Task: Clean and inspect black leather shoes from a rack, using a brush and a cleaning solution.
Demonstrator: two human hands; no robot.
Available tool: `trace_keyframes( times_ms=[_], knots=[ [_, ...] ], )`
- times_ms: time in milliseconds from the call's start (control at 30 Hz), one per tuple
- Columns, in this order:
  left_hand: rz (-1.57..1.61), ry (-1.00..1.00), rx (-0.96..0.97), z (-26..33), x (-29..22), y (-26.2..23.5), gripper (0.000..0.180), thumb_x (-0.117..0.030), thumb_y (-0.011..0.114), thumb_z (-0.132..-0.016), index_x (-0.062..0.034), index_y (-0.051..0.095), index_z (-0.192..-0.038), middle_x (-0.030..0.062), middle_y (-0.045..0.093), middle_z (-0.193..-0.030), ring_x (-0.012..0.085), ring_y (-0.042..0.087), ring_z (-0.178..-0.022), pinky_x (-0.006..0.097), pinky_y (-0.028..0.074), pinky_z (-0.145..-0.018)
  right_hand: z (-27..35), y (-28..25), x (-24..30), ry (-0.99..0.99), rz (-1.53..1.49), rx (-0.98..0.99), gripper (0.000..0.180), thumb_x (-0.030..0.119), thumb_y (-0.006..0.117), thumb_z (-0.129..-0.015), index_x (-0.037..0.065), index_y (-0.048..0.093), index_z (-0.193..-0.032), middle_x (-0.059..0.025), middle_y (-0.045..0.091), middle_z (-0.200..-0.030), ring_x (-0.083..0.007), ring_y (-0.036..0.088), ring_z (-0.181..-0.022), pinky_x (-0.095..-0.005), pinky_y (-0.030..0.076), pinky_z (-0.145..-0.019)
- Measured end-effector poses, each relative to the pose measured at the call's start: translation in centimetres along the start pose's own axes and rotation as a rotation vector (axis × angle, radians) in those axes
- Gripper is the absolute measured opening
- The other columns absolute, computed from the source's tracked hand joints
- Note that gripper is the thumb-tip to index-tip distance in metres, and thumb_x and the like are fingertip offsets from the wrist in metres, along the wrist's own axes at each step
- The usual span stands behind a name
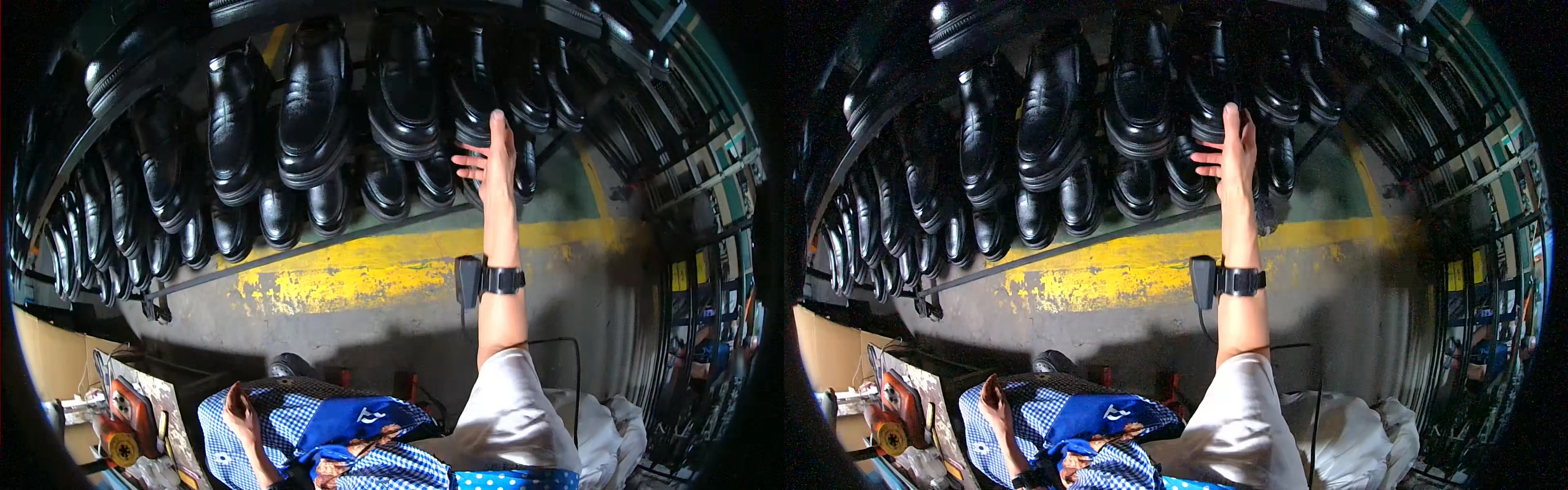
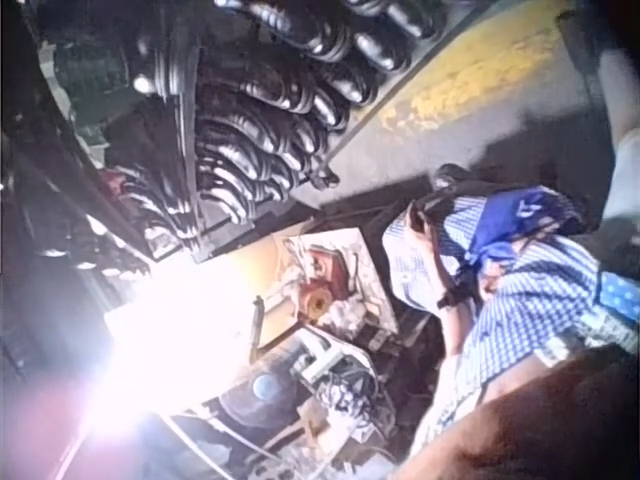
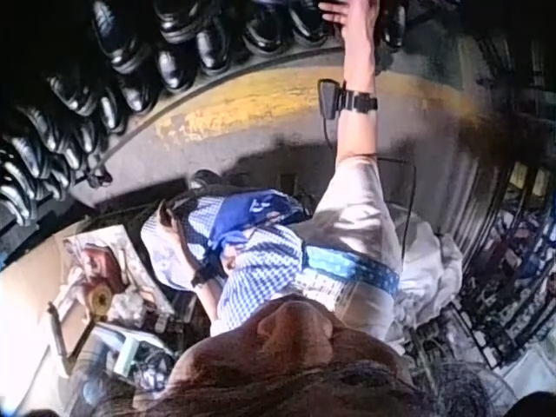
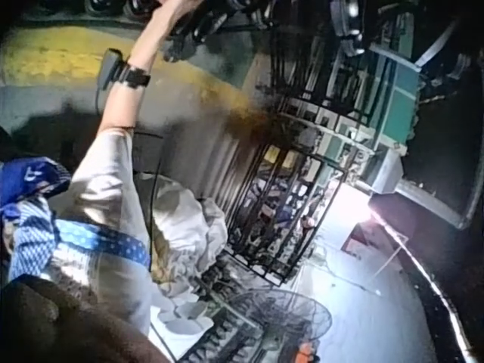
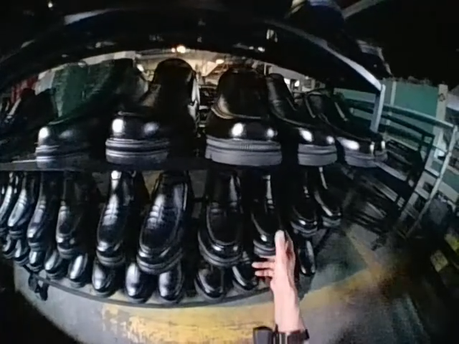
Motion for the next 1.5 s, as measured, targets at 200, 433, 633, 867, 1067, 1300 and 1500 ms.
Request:
trace_keyframes(
  times_ms=[200, 433, 633, 867, 1067, 1300, 1500],
  knots=[
    [0.027, -0.026, 0.013, -0.3, 0.4, 0.1, 0.027, 0.003, 0.049, -0.086, 0.0075, 0.054, -0.112, 0.0167, 0.061, -0.109, 0.0213, 0.060, -0.098, 0.029, 0.045, -0.089, -0.8, 1.1, 0.5, -0.123, -0.216, -0.003, 0.086, 0.034, 0.073, -0.071, 0.008, 0.025, -0.138, -0.0165, 0.060, -0.091, -0.0246, 0.062, -0.051, -0.0287, 0.051, -0.041],
    [-0.065, -0.004, 0.011, -0.3, -0.2, 0.1, 0.027, 0.003, 0.049, -0.086, 0.0076, 0.055, -0.112, 0.0169, 0.062, -0.107, 0.0212, 0.061, -0.098, 0.029, 0.045, -0.089, 6.1, 1.2, -1.0, -0.399, -0.158, -0.125, 0.080, 0.018, 0.068, -0.079, 0.005, 0.019, -0.141, -0.0187, 0.048, -0.119, -0.0256, 0.063, -0.066, -0.0292, 0.055, -0.049],
    [0.000, 0.003, 0.002, -0.1, -0.4, 0.1, 0.028, 0.002, 0.049, -0.086, 0.0070, 0.055, -0.112, 0.0165, 0.062, -0.107, 0.0207, 0.060, -0.098, 0.029, 0.045, -0.089, 8.4, 0.0, -3.7, -0.403, -0.144, -0.124, 0.088, 0.017, 0.066, -0.080, 0.007, 0.006, -0.143, -0.0211, 0.036, -0.132, -0.0285, 0.064, -0.076, -0.0335, 0.056, -0.056],
    [-0.029, 0.011, 0.009, 0.1, -0.4, -0.2, 0.029, 0.003, 0.048, -0.086, 0.0068, 0.054, -0.113, 0.0171, 0.061, -0.108, 0.0214, 0.060, -0.100, 0.028, 0.045, -0.089, 7.9, -0.6, -4.5, -0.339, -0.166, -0.134, 0.087, 0.023, 0.068, -0.079, 0.008, 0.010, -0.143, -0.0216, 0.046, -0.121, -0.0287, 0.064, -0.075, -0.0349, 0.056, -0.055],
    [-0.031, -0.001, 0.003, 0.2, 0.4, -0.2, 0.028, 0.002, 0.047, -0.087, 0.0064, 0.054, -0.114, 0.0162, 0.060, -0.111, 0.0204, 0.058, -0.102, 0.028, 0.044, -0.090, 8.3, -0.2, -4.7, -0.370, -0.188, -0.188, 0.081, 0.024, 0.067, -0.080, 0.015, 0.016, -0.143, -0.0167, 0.052, -0.114, -0.0289, 0.065, -0.077, -0.0353, 0.055, -0.056],
    [-0.041, 0.020, 0.004, 0.0, 0.1, -0.1, 0.029, 0.004, 0.046, -0.086, 0.0065, 0.055, -0.113, 0.0165, 0.061, -0.108, 0.0207, 0.060, -0.101, 0.028, 0.044, -0.090, 7.8, -1.4, -5.3, -0.241, -0.434, -0.034, 0.079, 0.021, 0.066, -0.079, 0.017, 0.018, -0.142, -0.0152, 0.047, -0.122, -0.0281, 0.062, -0.086, -0.0357, 0.056, -0.058],
    [-0.058, 0.029, -0.010, -0.1, 0.0, 0.0, 0.029, 0.003, 0.047, -0.085, 0.0062, 0.056, -0.112, 0.0168, 0.063, -0.105, 0.0207, 0.061, -0.098, 0.028, 0.045, -0.089, 7.7, -3.1, -6.7, -0.162, -0.592, 0.072, 0.043, 0.033, 0.056, -0.085, 0.012, 0.046, -0.121, -0.0126, 0.062, -0.106, -0.0375, 0.063, -0.086, -0.0333, 0.049, -0.060]
  ],
)
Point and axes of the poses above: each hand's wrist, its own z-axis away from the middle knuckle, its own y-axis out of the palm, x = y × z, the point moved 3 cm from there along -z, towards the middle knuckle
